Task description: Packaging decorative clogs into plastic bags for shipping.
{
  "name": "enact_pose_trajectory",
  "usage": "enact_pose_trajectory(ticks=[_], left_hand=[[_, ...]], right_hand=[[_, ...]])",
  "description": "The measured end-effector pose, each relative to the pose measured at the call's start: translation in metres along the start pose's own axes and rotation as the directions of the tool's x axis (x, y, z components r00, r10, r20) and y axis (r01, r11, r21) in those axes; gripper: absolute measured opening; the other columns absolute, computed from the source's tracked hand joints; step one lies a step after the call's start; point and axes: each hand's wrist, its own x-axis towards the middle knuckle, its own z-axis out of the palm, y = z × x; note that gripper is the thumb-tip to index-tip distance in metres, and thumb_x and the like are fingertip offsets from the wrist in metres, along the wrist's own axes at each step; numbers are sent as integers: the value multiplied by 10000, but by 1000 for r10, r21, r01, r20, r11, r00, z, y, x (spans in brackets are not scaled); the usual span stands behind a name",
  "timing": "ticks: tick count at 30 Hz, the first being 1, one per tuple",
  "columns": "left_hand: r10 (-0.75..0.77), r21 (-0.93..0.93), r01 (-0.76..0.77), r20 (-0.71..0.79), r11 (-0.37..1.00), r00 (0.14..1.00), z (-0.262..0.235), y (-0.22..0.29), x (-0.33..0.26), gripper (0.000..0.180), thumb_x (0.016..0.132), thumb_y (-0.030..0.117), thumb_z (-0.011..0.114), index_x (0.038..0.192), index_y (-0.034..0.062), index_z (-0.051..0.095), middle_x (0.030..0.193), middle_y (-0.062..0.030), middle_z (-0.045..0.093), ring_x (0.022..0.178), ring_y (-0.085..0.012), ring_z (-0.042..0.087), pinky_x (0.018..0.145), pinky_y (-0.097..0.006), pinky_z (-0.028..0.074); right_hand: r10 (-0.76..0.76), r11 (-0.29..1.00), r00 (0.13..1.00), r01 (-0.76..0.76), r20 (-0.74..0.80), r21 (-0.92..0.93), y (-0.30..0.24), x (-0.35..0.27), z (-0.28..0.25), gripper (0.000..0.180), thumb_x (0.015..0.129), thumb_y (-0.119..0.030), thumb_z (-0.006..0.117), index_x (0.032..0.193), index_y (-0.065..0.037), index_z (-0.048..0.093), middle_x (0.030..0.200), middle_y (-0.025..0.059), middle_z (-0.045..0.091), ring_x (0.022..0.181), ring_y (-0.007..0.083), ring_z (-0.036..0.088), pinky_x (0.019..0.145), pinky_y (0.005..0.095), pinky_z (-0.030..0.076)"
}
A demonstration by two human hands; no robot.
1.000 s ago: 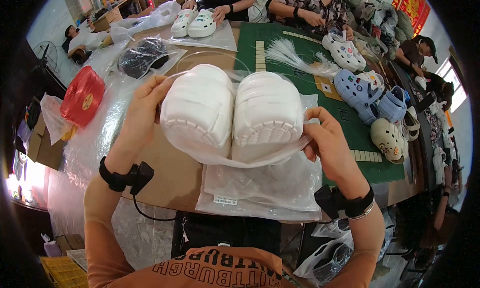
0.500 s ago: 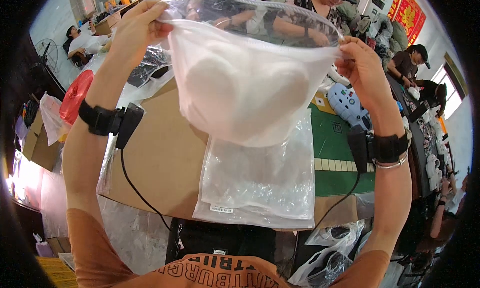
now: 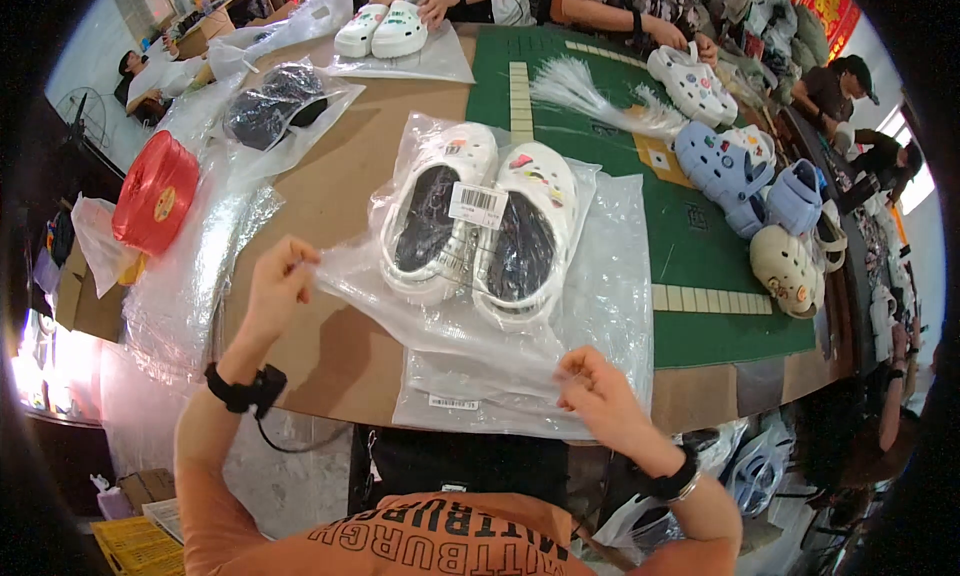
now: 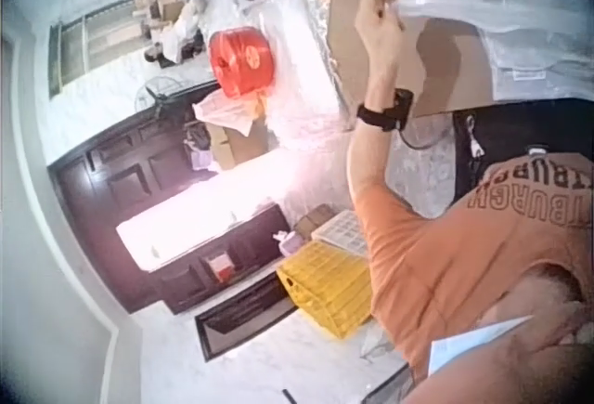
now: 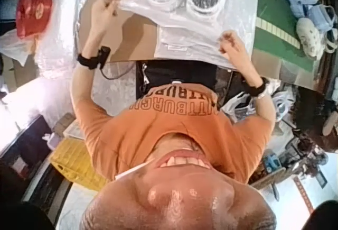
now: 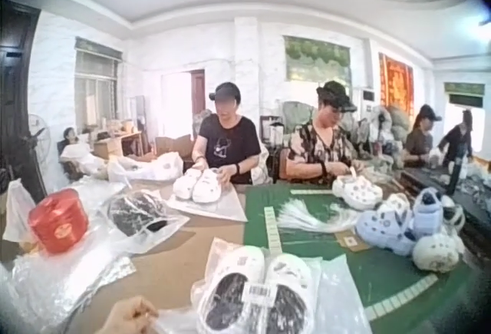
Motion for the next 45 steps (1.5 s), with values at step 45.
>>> enact_pose_trajectory(ticks=[45], left_hand=[[630, 444, -818, 529, 366, 569, 105, 25, -40, 462, 678, 110, 603, 1135, 53, 560, 1030, -149, 573, 914, -304, 569, 764, -404, 468]], right_hand=[[-471, 844, 831, 326, -296, -426, 44, -3, 44, 197, 681, 54, 535, 868, -4, 532, 787, 145, 553, 730, 297, 577, 670, 328, 460]])
